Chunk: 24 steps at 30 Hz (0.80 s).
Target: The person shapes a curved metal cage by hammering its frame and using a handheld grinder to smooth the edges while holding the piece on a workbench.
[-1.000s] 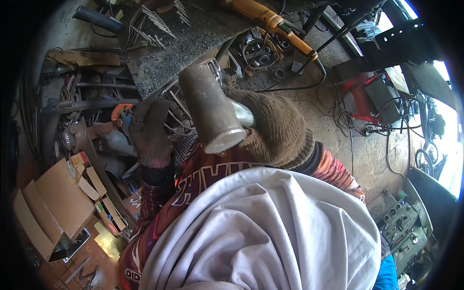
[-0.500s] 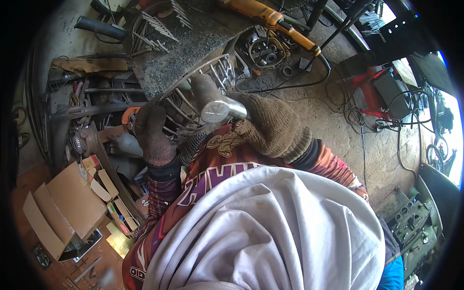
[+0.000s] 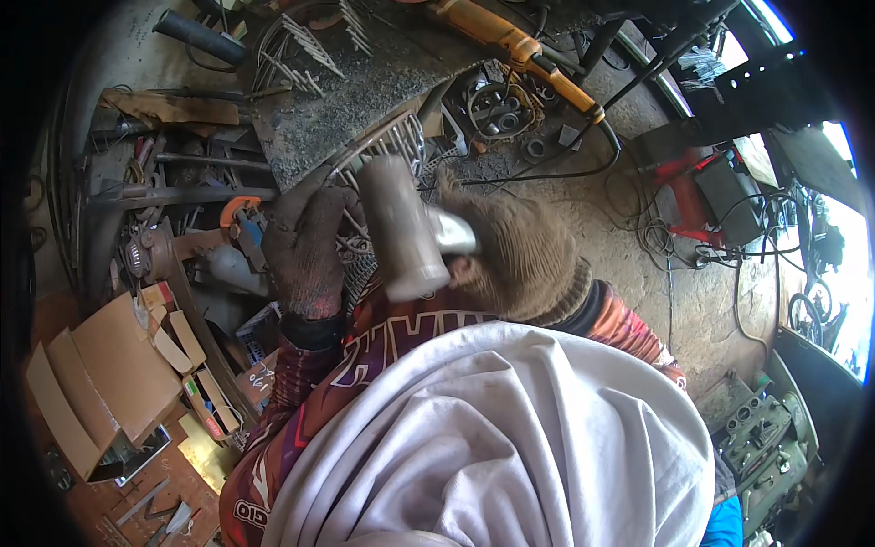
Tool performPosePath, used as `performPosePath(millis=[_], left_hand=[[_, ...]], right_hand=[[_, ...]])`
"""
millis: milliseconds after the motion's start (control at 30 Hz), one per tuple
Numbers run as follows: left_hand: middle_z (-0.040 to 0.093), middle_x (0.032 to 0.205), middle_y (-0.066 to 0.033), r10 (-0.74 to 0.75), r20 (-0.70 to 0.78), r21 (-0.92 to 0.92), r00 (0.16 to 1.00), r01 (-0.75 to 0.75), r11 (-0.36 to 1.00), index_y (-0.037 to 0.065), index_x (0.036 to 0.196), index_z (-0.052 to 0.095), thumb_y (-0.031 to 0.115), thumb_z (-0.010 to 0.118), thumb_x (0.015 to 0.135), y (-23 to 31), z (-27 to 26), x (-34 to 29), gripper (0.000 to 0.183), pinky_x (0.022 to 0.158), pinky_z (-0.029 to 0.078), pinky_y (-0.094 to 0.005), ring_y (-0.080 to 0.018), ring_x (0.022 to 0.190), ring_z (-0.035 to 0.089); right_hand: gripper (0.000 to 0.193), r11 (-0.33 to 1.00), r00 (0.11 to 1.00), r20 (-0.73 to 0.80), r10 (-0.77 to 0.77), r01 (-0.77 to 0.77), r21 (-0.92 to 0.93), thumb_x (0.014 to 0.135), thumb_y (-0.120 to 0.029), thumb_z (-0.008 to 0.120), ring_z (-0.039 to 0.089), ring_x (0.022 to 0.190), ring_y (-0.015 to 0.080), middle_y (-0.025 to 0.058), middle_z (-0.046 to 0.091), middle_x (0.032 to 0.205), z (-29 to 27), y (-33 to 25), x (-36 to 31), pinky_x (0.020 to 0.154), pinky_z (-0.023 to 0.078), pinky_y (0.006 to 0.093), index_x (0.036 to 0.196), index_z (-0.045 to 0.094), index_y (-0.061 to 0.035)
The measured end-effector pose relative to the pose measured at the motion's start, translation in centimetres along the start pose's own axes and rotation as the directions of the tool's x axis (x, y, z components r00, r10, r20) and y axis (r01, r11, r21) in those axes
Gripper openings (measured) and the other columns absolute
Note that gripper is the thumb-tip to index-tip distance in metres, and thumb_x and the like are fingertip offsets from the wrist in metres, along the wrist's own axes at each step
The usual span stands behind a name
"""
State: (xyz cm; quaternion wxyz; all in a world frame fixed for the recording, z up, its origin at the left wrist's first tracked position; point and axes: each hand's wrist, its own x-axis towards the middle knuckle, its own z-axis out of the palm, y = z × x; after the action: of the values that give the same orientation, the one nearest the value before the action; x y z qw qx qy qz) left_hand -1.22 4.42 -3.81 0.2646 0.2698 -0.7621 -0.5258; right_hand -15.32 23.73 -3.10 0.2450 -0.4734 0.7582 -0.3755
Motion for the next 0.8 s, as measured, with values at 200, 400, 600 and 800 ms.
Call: performPosePath(millis=[200, 400, 600, 800], left_hand=[[0.067, 0.084, -0.0076, -0.212, -0.136, -0.097, 0.968, 0.2, 0.975, -0.003, 0.112, 0.064, 0.003, 0.063, 0.089, 1.3, 0.4, 0.4, 0.023, 0.064, 0.049, -0.0252, -0.0104, 0.071, 0.061], [0.068, 0.086, -0.0077, -0.078, -0.121, -0.126, 0.99, 0.062, 0.99, -0.004, 0.113, 0.064, 0.001, 0.062, 0.089, 0.1, -0.2, 0.5, 0.025, 0.066, 0.048, -0.0243, -0.0104, 0.073, 0.061], [0.069, 0.085, -0.0093, -0.071, -0.172, -0.162, 0.982, 0.043, 0.986, -0.002, 0.114, 0.064, -0.003, 0.065, 0.087, 0.0, -0.3, 0.3, 0.027, 0.066, 0.05, -0.0254, -0.012, 0.075, 0.063], [0.069, 0.089, -0.0095, -0.141, -0.135, -0.328, 0.981, 0.09, 0.94, -0.003, 0.115, 0.064, 0.004, 0.066, 0.086, -1.5, -3.1, 0.8, 0.029, 0.073, 0.052, -0.0287, -0.0146, 0.079, 0.064]], right_hand=[[0.053, 0.987, 0.987, -0.115, 0.113, -0.124, -0.098, 0.088, -0.041, 0.061, 0.067, 0.087, 0.0389, 0.0204, 0.068, 0.095, 1.7, 1.9, 1.2, 0.074, 0.053, 0.0457, 0.128, 0.055, -0.0072], [0.05, 0.991, 0.985, -0.159, -0.066, 0.083, 0.107, 0.09, -0.038, 0.057, 0.066, 0.09, 0.0407, 0.0237, 0.067, 0.098, 0.3, 0.3, 0.8, 0.077, 0.052, 0.0457, 0.121, 0.056, 0.0007], [0.047, 0.985, 0.98, -0.153, 0.125, -0.141, -0.1, 0.085, -0.028, 0.067, 0.067, 0.083, 0.0368, 0.0174, 0.068, 0.089, 2.2, 0.9, 1.4, 0.071, 0.054, 0.0433, 0.126, 0.055, -0.0079], [0.051, 0.916, 0.966, -0.242, 0.088, 0.017, 0.402, 0.091, -0.039, 0.064, 0.067, 0.093, 0.0293, 0.0193, 0.067, 0.101, 1.2, 2.1, 1.4, 0.083, 0.051, 0.0377, 0.123, 0.055, -0.0002]])
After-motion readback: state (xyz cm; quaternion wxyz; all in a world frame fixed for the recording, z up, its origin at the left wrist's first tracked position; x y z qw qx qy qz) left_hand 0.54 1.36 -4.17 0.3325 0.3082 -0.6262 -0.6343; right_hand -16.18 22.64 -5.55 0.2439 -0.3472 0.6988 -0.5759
